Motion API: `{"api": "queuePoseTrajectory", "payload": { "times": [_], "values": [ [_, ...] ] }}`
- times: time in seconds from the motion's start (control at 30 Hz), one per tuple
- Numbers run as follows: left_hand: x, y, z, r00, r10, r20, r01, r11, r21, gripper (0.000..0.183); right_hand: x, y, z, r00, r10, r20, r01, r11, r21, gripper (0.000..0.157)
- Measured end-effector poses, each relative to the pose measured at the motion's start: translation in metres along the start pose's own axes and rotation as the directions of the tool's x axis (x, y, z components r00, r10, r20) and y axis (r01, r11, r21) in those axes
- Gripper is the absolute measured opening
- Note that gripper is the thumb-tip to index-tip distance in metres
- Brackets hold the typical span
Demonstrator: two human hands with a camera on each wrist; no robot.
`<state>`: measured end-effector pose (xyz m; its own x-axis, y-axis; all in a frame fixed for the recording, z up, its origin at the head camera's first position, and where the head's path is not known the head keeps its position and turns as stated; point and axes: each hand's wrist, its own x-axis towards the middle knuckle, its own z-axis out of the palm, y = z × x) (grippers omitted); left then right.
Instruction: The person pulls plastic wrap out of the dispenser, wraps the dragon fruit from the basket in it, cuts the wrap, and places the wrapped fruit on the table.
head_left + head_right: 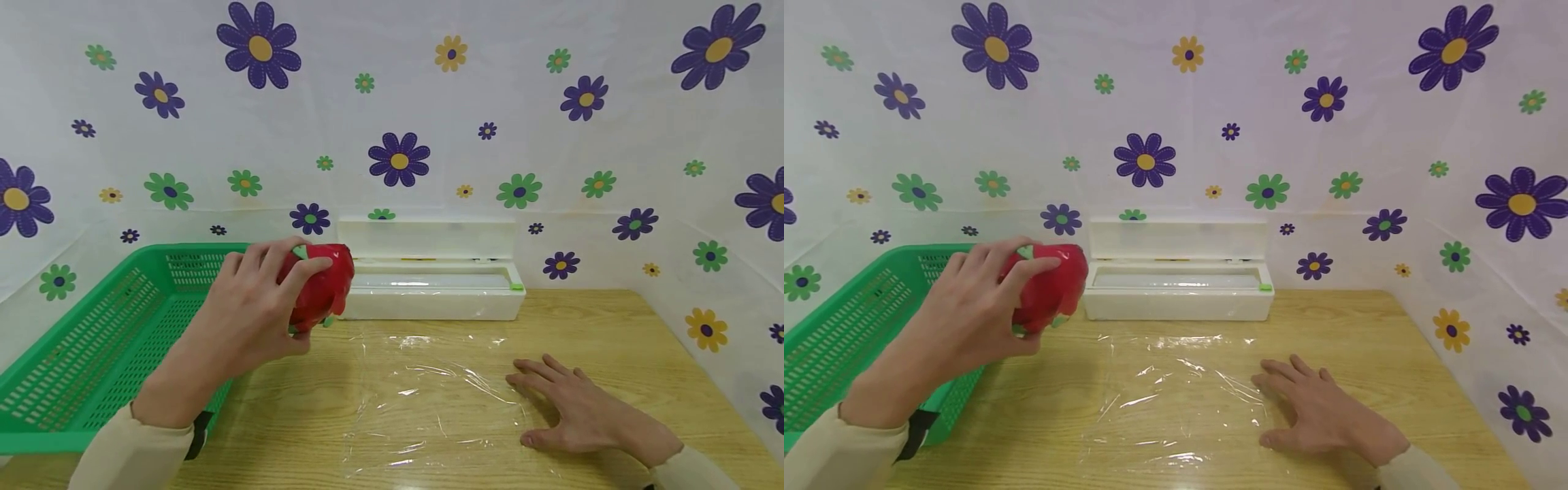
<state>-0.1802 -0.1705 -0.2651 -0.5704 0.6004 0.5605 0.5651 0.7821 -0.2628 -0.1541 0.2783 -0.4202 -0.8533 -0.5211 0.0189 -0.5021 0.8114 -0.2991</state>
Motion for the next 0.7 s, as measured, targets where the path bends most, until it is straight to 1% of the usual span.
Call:
{"api": "queuePoseTrajectory", "payload": {
  "times": [0.1, 0.3, 0.43, 0.7],
  "values": [
    [0.002, 0.004, 0.002, 1.000, 0.003, 0.008, -0.003, 1.000, -0.003, 0.099, 0.000, -0.001, 0.000, 1.000, 0.000, 0.000, 0.000, 1.000, -0.001, 0.078],
    [0.004, 0.013, 0.006, 1.000, 0.019, -0.004, -0.019, 1.000, -0.020, 0.099, 0.000, -0.001, 0.000, 1.000, 0.000, 0.000, 0.000, 1.000, -0.003, 0.078],
    [0.005, 0.017, 0.009, 1.000, 0.016, -0.004, -0.016, 0.999, -0.032, 0.099, 0.000, -0.001, 0.000, 1.000, -0.001, -0.002, 0.001, 1.000, -0.003, 0.079],
    [0.006, 0.025, 0.020, 0.999, 0.035, -0.020, -0.036, 0.998, -0.048, 0.093, 0.000, 0.000, 0.000, 1.000, 0.001, 0.004, -0.001, 1.000, 0.001, 0.078]
  ]
}}
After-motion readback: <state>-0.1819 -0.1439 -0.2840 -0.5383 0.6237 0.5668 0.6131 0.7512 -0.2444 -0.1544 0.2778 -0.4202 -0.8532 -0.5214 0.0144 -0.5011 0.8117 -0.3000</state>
